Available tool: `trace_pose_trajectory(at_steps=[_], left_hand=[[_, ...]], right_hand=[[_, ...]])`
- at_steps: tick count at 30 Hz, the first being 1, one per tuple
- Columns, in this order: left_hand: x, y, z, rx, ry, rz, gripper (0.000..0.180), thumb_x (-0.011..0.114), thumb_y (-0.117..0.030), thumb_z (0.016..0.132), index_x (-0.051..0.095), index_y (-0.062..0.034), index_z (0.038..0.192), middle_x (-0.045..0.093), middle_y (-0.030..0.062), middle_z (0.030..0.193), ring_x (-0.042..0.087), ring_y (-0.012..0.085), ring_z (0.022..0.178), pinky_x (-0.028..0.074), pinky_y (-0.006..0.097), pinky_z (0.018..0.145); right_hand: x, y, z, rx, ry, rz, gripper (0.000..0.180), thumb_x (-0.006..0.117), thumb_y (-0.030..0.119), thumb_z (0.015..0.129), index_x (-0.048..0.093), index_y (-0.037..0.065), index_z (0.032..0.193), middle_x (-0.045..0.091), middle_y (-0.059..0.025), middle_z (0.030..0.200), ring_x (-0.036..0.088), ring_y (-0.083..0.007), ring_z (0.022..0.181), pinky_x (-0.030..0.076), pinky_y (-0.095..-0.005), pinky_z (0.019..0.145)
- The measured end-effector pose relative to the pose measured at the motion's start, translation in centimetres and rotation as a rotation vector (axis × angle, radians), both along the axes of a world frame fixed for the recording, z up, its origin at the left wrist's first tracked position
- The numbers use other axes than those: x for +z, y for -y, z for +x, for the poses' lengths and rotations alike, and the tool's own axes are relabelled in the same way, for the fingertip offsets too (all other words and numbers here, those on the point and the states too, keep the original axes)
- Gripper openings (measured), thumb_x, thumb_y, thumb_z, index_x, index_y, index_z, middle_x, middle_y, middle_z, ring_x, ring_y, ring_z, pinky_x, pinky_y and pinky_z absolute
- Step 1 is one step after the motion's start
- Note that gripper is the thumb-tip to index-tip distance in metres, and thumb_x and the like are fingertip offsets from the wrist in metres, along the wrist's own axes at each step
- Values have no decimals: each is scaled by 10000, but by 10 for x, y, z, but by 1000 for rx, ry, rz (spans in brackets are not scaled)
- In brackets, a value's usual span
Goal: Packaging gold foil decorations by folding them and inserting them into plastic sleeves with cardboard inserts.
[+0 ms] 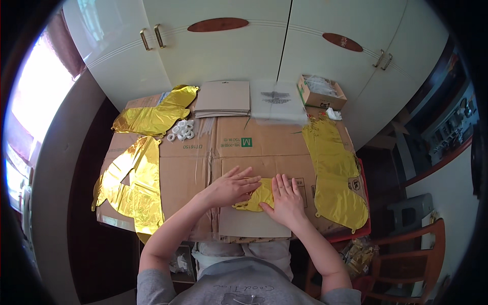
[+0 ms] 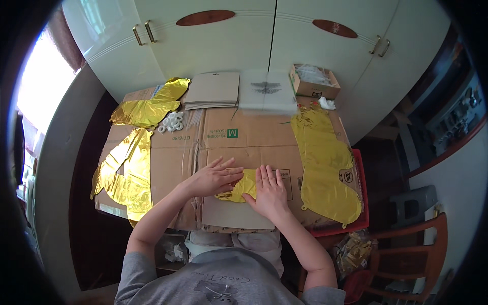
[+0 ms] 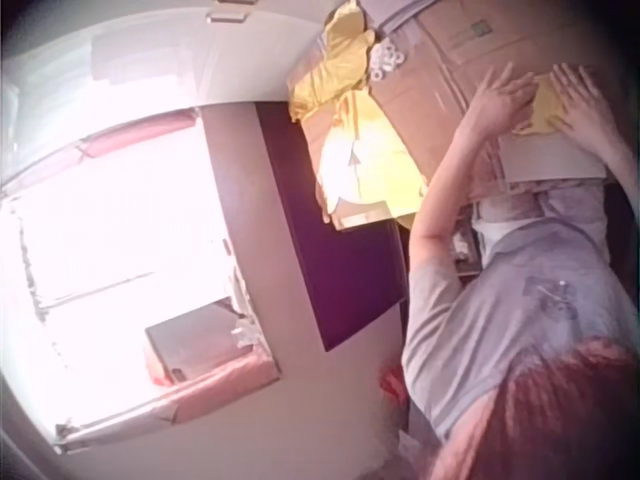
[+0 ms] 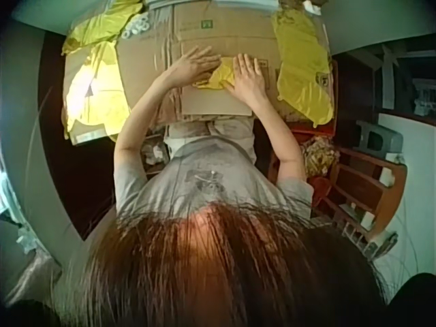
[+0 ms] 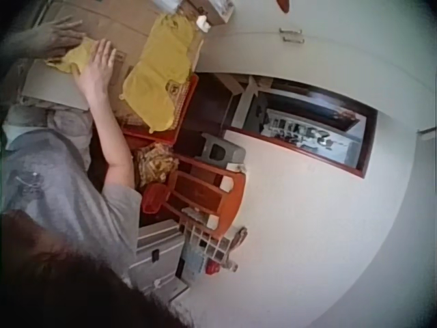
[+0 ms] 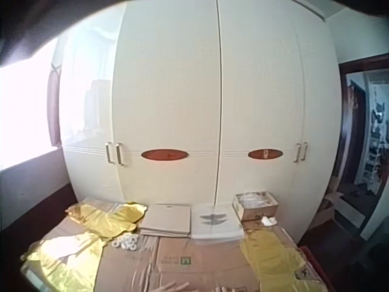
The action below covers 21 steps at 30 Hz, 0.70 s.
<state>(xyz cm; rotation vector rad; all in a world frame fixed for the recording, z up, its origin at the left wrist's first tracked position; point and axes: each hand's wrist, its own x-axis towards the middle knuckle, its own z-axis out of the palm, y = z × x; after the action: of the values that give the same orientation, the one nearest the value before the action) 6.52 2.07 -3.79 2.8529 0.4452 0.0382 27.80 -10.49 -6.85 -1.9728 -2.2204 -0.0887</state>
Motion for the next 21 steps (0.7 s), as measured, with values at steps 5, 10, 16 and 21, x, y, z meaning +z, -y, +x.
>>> trace_pose_trajectory(at_steps=[5,10,16,21], left_hand=[[-22,-2,0,-89,-6,-25,663,576,-445,911,385,-171,1483,359,19,1546,216,286,1474,171,530,1189],[-17,-5,-1,-132,-74,-49,777,575,-548,868,338,-172,1506,303,20,1574,180,292,1484,158,553,1183],[-13,-8,-1,-138,-104,-102,847,643,-533,815,324,-179,1516,268,-3,1591,138,276,1495,130,552,1191],[-1,-14,-7,-175,-196,-116,976,684,-604,743,294,-173,1527,247,11,1598,116,302,1496,103,574,1185]], right_hand=[[4,1,0,0,5,-17,868,536,587,887,380,-72,1430,407,-231,1478,321,-317,1428,157,-501,1189],[5,2,2,-5,-23,-49,911,556,611,863,368,-72,1436,394,-232,1487,312,-315,1433,151,-504,1190],[7,0,3,7,-11,-64,963,576,644,833,360,-72,1440,390,-230,1490,298,-314,1440,138,-504,1193],[8,0,3,6,-4,-78,970,560,658,841,345,-67,1449,375,-224,1501,294,-310,1442,140,-506,1192]])
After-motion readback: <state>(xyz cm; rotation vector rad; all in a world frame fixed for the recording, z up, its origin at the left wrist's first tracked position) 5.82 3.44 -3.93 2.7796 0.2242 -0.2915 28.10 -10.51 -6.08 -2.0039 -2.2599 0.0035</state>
